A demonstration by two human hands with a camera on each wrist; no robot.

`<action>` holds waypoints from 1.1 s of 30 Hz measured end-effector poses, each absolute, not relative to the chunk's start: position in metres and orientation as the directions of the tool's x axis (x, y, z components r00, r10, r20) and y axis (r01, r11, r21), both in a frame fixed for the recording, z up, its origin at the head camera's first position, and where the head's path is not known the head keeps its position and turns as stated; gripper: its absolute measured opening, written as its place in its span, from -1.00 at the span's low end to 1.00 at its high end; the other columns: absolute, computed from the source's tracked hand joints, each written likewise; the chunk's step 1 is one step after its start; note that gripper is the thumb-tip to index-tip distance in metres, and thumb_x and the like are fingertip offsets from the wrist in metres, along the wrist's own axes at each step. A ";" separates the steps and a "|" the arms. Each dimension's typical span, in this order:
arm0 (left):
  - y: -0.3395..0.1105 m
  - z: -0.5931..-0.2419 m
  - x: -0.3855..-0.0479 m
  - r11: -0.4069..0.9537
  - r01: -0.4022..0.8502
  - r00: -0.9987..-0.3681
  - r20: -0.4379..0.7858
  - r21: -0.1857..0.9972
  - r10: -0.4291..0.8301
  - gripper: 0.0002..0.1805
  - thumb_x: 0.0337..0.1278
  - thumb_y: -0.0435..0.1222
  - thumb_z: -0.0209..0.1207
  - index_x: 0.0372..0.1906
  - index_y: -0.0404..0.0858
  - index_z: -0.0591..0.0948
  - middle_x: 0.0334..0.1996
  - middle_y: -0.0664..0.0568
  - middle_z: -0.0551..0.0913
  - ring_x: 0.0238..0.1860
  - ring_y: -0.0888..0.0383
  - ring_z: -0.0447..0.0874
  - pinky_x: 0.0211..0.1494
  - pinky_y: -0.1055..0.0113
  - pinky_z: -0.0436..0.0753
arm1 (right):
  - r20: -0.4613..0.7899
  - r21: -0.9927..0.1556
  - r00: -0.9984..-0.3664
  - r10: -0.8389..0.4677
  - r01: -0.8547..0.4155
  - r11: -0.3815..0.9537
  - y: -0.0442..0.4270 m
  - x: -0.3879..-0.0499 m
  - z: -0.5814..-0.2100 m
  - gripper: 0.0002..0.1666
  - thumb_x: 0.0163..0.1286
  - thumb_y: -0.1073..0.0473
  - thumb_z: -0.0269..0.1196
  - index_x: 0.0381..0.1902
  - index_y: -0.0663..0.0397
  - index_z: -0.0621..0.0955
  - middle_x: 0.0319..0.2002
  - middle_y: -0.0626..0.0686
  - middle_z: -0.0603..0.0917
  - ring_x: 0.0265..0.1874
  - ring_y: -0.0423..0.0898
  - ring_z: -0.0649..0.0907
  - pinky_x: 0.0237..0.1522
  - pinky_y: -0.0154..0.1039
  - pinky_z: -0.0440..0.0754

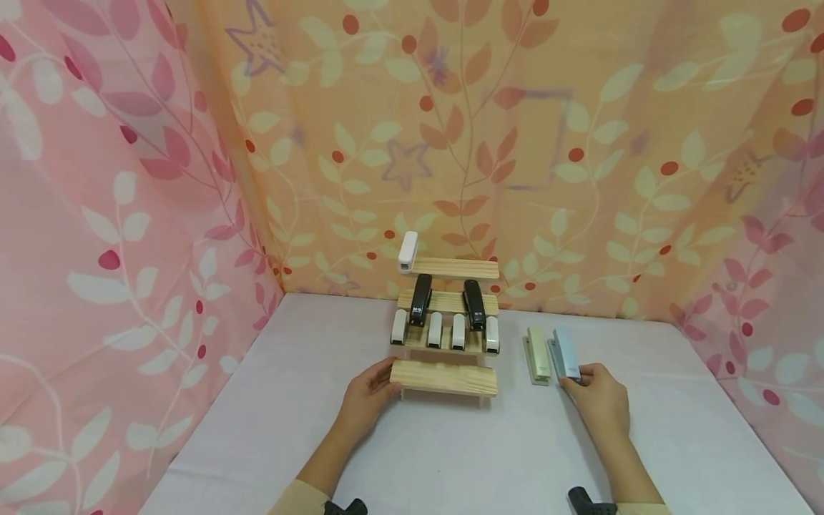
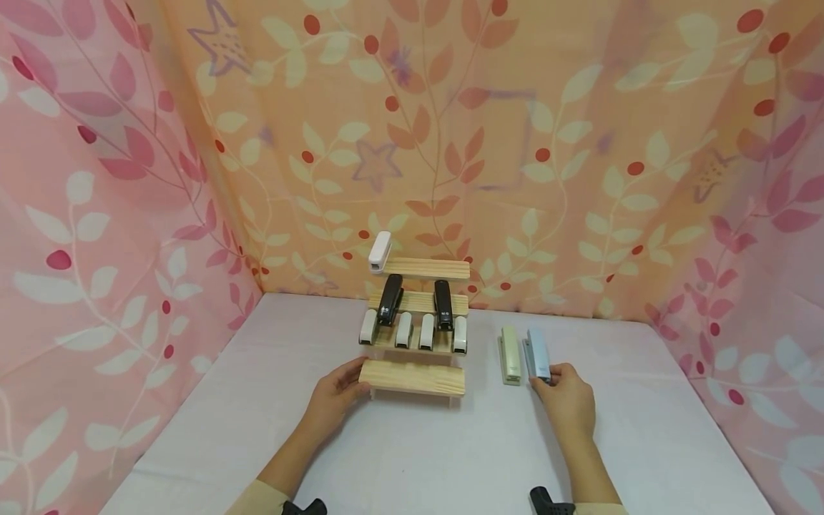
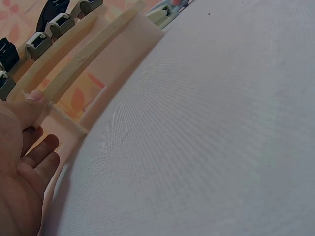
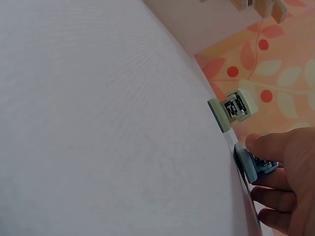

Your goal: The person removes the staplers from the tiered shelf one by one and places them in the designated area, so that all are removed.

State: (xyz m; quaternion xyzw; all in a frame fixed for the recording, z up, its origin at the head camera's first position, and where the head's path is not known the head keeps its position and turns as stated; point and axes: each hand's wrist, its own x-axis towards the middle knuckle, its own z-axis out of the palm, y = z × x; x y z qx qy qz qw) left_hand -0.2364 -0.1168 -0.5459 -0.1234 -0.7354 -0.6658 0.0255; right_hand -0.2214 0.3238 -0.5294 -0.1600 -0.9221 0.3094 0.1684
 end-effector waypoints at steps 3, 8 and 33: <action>-0.117 -0.545 -0.236 0.092 0.227 -0.966 0.212 0.969 0.149 -0.31 0.20 -0.26 0.41 0.42 -0.30 0.48 0.37 -0.19 0.53 0.37 -0.14 0.52 0.31 0.43 0.61 | 0.207 -0.615 -0.898 0.388 0.189 0.765 0.324 -0.221 -0.529 -0.44 0.24 -0.03 0.51 -0.03 0.29 0.61 -0.23 0.27 0.80 -0.36 0.07 0.77 -0.54 -0.19 0.63; -0.116 -0.544 -0.235 0.094 0.219 -0.968 0.203 0.971 0.150 -0.32 0.21 -0.26 0.40 0.41 -0.30 0.48 0.37 -0.18 0.54 0.37 -0.12 0.53 0.32 0.43 0.61 | 0.209 -0.605 -0.904 0.372 0.179 0.776 0.325 -0.220 -0.529 -0.43 0.22 -0.03 0.52 -0.05 0.30 0.61 -0.26 0.27 0.80 -0.40 0.03 0.75 -0.57 -0.23 0.57; -0.117 -0.544 -0.235 0.073 0.201 -0.971 0.189 0.977 0.146 -0.34 0.21 -0.32 0.39 0.41 -0.29 0.49 0.37 -0.20 0.53 0.37 -0.13 0.52 0.34 0.41 0.60 | 0.243 -0.650 -0.919 0.311 0.084 0.756 0.327 -0.212 -0.482 -0.44 0.53 -0.17 0.21 0.22 0.15 0.59 0.15 0.31 0.69 0.26 0.37 0.55 0.17 0.35 0.54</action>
